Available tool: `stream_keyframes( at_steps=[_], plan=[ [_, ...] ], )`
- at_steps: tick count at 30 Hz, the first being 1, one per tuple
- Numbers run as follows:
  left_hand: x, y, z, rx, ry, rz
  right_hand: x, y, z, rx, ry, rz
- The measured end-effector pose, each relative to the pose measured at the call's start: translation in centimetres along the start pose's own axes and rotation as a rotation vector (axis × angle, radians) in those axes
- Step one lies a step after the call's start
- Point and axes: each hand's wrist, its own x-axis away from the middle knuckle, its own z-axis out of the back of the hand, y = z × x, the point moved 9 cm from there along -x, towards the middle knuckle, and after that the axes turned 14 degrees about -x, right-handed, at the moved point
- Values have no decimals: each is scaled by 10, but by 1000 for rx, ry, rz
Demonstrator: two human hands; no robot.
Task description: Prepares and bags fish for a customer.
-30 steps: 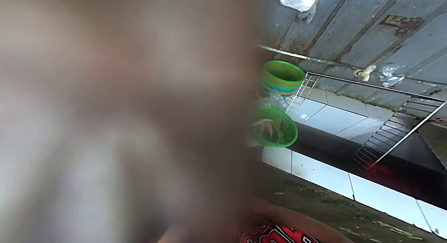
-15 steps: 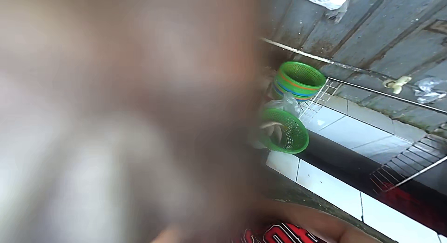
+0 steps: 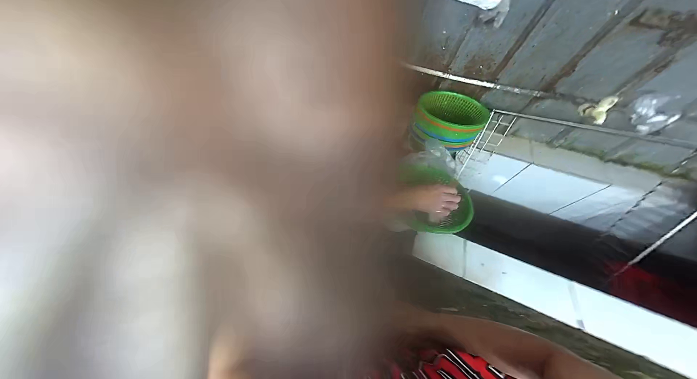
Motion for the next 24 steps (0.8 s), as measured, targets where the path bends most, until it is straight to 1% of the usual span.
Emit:
stream_keyframes(
  at_steps=[1,2,4,6,7,9,10,11,13,14,16,18,20,22,24],
  plan=[
    [21,-4,0,24,58,-5,-6,3,2,-4,11,2],
    [43,-6,-5,38,81,8,-8,3,4,-21,19,2],
    [98,-14,-32,70,57,-50,-7,5,4,-36,1,-21],
    [149,-20,-68,107,-57,-124,-8,7,8,-16,0,-28],
    [171,-21,-85,128,-127,-131,-10,10,10,-3,-6,-23],
    [201,-17,-106,151,-280,-61,-11,8,14,6,-14,0],
    [210,-13,-110,160,-333,-34,-7,1,18,2,-6,8],
    [216,-8,-111,172,-345,-30,-4,-3,21,-9,-6,-1],
    [223,1,-107,177,-326,10,-5,-4,24,-14,-16,-37],
    [226,4,-106,166,-325,64,-10,1,24,-8,-18,-47],
    [237,7,-108,160,-338,130,-19,7,26,-5,1,-16],
    [245,10,-116,190,-352,75,-22,10,26,2,28,82],
    [244,12,-116,161,-369,41,-20,3,26,-2,29,143],
    [235,24,-107,112,-404,61,-12,-16,29,1,-17,169],
    [229,32,-96,92,-382,39,-8,-31,32,25,-43,189]
  ],
)
